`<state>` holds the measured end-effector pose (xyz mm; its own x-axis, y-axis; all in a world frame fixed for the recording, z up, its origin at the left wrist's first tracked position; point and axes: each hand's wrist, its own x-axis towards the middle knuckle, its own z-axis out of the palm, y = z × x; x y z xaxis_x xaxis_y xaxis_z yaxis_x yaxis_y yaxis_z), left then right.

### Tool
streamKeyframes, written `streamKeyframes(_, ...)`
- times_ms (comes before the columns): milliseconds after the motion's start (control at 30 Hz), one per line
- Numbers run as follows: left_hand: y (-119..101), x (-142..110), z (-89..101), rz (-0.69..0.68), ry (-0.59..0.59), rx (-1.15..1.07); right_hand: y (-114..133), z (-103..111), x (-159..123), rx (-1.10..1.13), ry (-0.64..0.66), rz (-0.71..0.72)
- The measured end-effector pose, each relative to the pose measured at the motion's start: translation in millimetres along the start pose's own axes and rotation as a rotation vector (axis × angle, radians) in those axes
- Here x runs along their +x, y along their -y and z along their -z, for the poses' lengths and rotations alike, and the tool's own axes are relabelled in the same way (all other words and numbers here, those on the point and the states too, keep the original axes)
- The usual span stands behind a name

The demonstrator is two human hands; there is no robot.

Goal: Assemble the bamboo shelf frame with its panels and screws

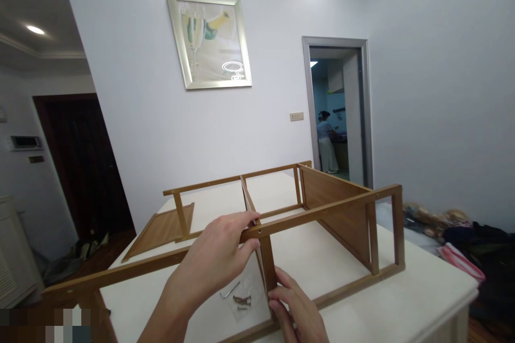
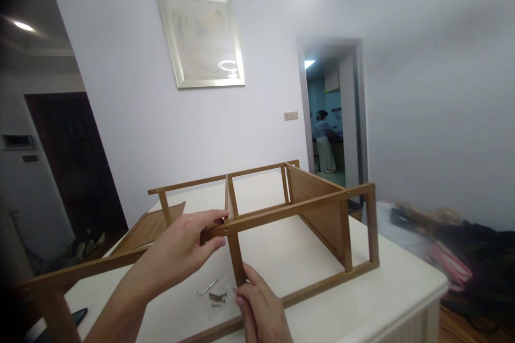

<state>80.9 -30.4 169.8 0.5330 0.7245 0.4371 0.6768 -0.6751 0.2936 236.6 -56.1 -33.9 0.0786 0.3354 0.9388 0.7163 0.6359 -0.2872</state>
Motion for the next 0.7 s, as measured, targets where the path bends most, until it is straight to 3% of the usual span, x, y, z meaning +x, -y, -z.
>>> streamKeyframes(433,1,1,-1.8,-0.035,0.014,0.01,2,1,7,0.038,-0.056,0.001)
streamKeyframes(700,-1,1,0.8,-0.026,0.019,-0.003,6,17,14,0.053,-0.011,0.014)
